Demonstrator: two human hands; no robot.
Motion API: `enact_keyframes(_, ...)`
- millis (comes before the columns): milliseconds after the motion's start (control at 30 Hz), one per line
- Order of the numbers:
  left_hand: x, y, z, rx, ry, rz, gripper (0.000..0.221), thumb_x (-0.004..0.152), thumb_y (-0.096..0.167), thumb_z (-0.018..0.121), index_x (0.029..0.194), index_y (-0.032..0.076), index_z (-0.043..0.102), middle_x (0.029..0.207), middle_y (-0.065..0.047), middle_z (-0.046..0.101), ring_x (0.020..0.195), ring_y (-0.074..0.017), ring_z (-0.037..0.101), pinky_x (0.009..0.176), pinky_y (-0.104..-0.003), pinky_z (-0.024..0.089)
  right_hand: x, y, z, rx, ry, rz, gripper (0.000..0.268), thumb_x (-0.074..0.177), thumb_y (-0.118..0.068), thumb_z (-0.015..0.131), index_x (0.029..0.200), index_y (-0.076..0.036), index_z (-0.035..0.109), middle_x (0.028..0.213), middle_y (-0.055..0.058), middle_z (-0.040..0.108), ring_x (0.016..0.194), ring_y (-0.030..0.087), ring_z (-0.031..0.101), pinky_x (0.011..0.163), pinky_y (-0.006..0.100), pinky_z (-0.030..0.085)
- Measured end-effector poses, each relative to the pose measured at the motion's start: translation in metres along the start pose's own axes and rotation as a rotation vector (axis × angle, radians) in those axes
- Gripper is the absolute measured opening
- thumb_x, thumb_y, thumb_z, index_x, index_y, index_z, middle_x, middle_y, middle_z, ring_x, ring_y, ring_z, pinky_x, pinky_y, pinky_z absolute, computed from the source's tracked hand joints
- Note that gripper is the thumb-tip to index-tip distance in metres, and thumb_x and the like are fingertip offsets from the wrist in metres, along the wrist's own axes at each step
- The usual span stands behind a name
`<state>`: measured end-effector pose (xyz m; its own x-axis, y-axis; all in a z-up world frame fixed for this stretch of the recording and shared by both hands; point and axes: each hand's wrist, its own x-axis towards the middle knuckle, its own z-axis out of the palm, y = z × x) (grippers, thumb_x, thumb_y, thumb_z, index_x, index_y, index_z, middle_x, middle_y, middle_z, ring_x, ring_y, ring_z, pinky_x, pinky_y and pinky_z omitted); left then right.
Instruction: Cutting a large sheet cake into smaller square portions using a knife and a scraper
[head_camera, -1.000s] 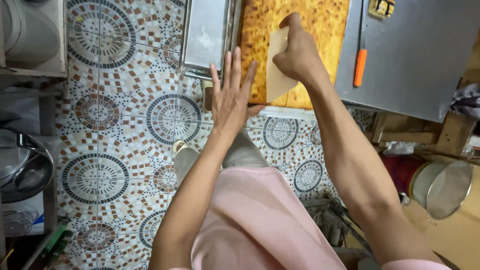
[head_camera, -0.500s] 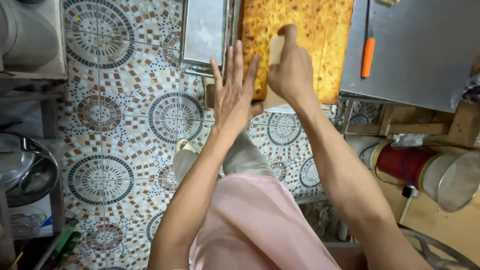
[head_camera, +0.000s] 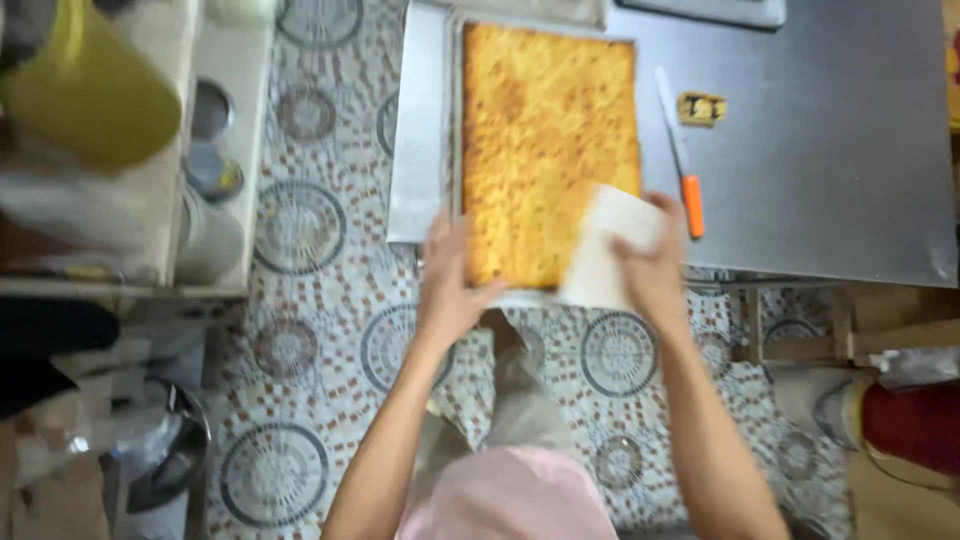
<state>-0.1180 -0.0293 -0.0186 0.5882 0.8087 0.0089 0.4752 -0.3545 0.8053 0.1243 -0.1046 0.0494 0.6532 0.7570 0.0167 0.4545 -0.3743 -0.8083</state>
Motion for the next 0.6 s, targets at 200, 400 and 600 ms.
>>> enact_keyframes(200,-0.018,-0.122,0.037,-0.168,0.297,-0.633,0.049,0.107,0.048,0.049,0.100,0.007,0.075,0.105,-0.020,0.074,0.115,-0.0373,0.065,0.099,-0.052,0.048,0.045,0.176,-0.131,0.217,0.334,0.204,0.059,0.088,-0.003,0.081,0.139,-0.008,0.053,0.113,0.018,0.061,0.104,0.033,0.064,0.089,0.043,0.051)
enact_keyframes(400,0.012,-0.012,0.047,-0.487,0.344,-0.794,0.053,0.106,0.040,0.046,0.139,0.001,0.062,0.144,-0.026,0.057,0.138,-0.0379,0.050,0.114,-0.051,0.041,0.154,0.308,-0.196,0.238,0.227,0.160,0.066,0.081,0.003,0.084,0.139,0.011,0.052,0.119,0.037,0.058,0.114,0.047,0.058,0.093,0.056,0.046)
enact_keyframes(600,-0.056,-0.046,0.167,-0.361,0.797,-0.910,0.042,0.109,0.033,0.053,0.082,0.004,0.066,0.070,-0.005,0.051,0.068,-0.0163,0.041,0.056,-0.036,0.030,0.157,0.110,-0.168,-0.233,-0.342,0.536,0.036,0.080,-0.026,0.059,0.115,-0.029,0.067,0.113,0.000,0.073,0.105,0.022,0.067,0.095,0.041,0.049)
